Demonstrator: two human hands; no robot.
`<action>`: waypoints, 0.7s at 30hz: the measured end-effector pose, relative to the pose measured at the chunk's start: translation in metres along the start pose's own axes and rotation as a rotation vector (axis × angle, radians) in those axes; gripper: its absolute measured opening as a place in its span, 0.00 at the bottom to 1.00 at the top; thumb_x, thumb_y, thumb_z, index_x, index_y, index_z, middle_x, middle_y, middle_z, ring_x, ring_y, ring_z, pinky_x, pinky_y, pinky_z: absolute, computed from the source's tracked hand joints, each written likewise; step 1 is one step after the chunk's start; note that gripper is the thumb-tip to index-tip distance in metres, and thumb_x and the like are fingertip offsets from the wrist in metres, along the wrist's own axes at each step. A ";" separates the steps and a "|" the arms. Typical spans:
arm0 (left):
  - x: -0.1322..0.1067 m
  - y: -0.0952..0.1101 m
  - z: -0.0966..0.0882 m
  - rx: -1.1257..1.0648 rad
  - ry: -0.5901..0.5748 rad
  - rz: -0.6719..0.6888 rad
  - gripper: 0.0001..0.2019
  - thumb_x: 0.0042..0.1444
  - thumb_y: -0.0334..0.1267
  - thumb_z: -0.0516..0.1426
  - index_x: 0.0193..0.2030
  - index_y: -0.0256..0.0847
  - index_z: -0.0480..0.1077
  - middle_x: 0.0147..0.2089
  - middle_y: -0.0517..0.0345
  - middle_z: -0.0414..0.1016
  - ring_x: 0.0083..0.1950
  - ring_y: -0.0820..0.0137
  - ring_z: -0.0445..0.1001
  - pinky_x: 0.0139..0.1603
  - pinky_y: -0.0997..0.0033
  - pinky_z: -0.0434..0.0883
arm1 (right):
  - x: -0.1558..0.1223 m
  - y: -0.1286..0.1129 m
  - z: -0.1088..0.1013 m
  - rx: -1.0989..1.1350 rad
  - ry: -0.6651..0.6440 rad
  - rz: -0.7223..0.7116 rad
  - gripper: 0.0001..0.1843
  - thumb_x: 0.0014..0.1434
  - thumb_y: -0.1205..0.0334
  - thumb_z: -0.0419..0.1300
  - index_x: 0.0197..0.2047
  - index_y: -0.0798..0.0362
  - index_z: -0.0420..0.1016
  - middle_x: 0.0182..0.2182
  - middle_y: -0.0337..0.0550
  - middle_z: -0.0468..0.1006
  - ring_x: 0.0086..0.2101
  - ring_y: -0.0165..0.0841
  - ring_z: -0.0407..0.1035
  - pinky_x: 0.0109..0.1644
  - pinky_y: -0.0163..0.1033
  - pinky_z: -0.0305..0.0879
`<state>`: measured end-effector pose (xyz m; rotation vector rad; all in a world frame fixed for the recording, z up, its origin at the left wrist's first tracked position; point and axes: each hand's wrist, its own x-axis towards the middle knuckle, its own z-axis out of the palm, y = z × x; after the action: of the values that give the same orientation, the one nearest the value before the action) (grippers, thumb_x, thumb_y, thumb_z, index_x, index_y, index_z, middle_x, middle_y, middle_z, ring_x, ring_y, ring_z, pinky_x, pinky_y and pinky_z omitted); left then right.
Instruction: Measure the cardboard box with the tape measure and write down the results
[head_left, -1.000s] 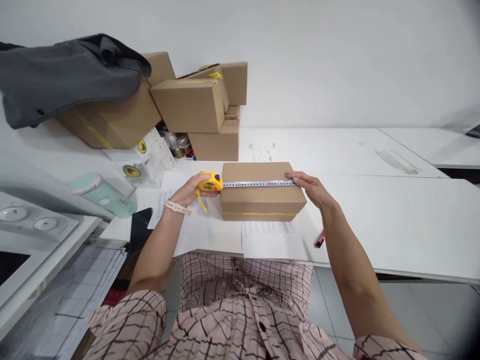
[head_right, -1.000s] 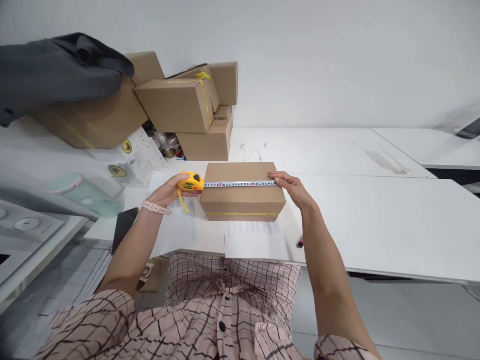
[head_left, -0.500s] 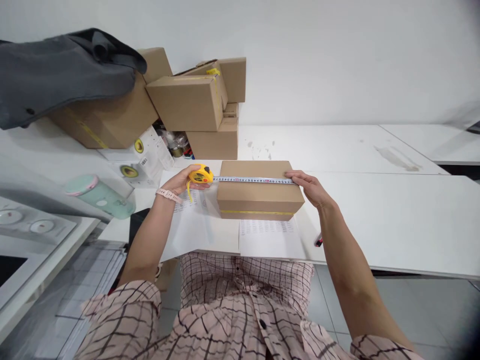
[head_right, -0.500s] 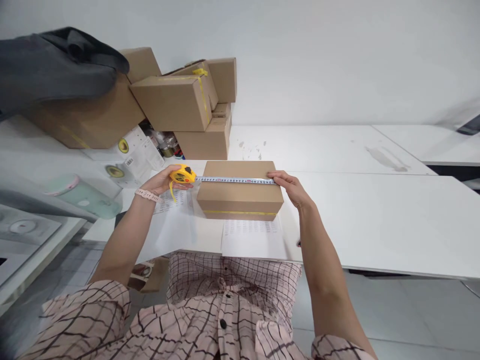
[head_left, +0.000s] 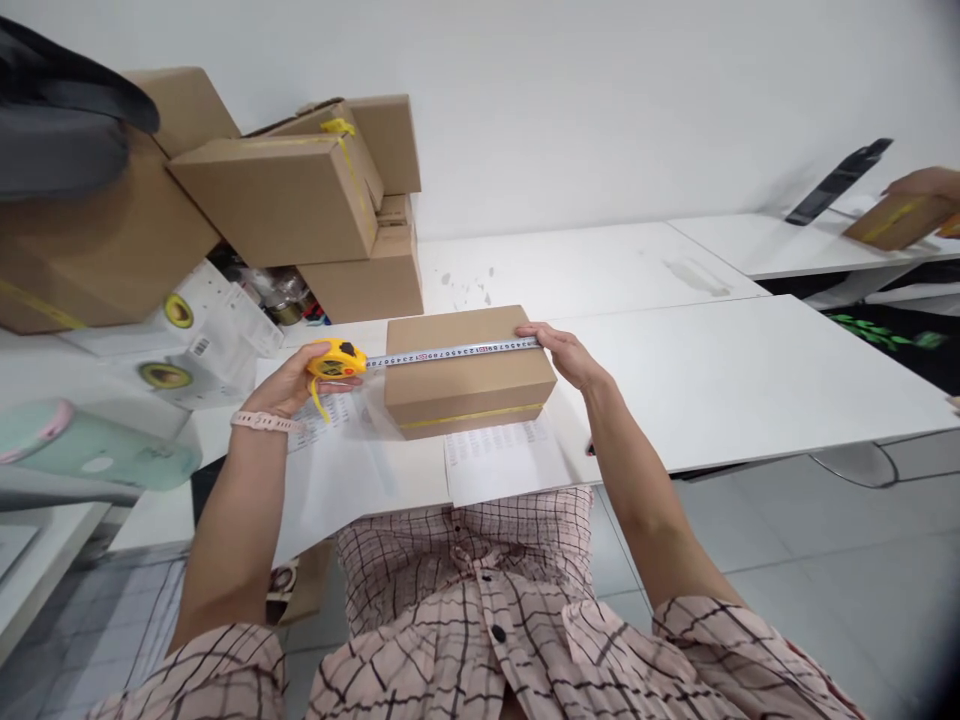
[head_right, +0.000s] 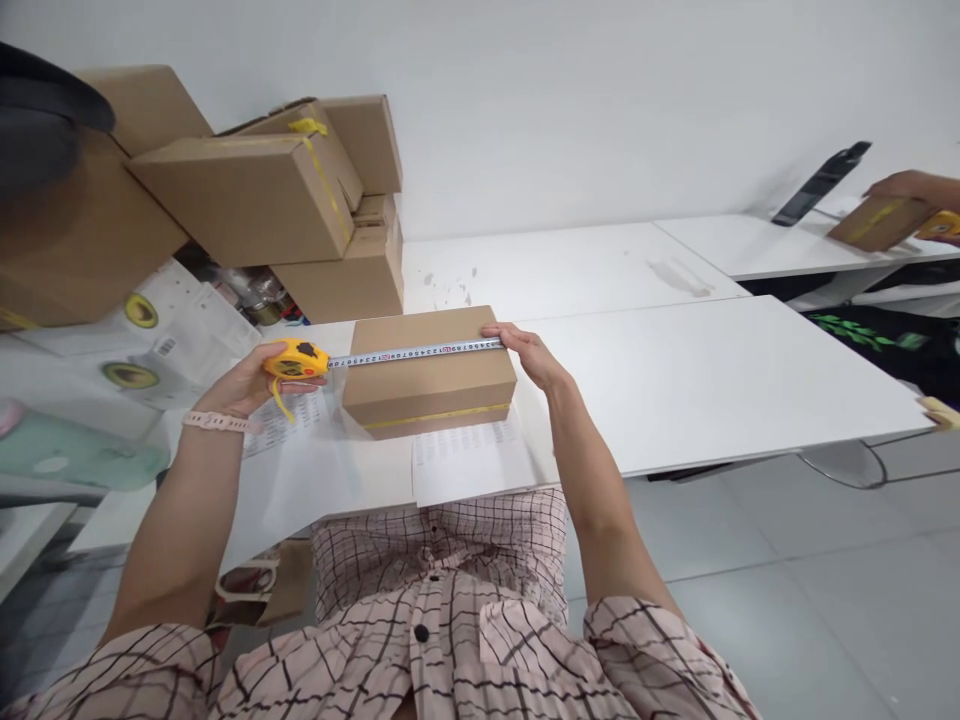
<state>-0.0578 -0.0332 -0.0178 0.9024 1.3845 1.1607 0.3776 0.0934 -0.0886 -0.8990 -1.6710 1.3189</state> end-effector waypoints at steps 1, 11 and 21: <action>0.000 0.000 -0.001 0.001 0.002 0.004 0.19 0.53 0.47 0.62 0.44 0.33 0.80 0.41 0.40 0.85 0.38 0.51 0.85 0.37 0.56 0.84 | -0.001 -0.001 0.000 -0.008 -0.003 0.004 0.21 0.62 0.39 0.61 0.48 0.43 0.84 0.61 0.38 0.76 0.65 0.43 0.62 0.71 0.51 0.57; 0.001 0.001 0.004 0.030 -0.017 -0.010 0.19 0.56 0.46 0.60 0.45 0.31 0.80 0.43 0.37 0.84 0.38 0.50 0.85 0.39 0.55 0.84 | -0.001 -0.001 0.010 0.168 0.083 0.052 0.17 0.56 0.49 0.68 0.47 0.44 0.85 0.58 0.39 0.78 0.61 0.42 0.66 0.69 0.50 0.58; 0.000 -0.001 0.006 0.028 -0.076 -0.025 0.20 0.56 0.46 0.61 0.48 0.32 0.78 0.42 0.42 0.85 0.38 0.54 0.85 0.40 0.57 0.83 | 0.001 -0.005 0.012 0.210 0.182 0.113 0.17 0.50 0.54 0.72 0.44 0.45 0.86 0.47 0.41 0.84 0.50 0.41 0.72 0.62 0.53 0.64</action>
<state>-0.0514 -0.0322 -0.0182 0.9370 1.3494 1.0799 0.3659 0.0879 -0.0856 -0.9677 -1.3326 1.4126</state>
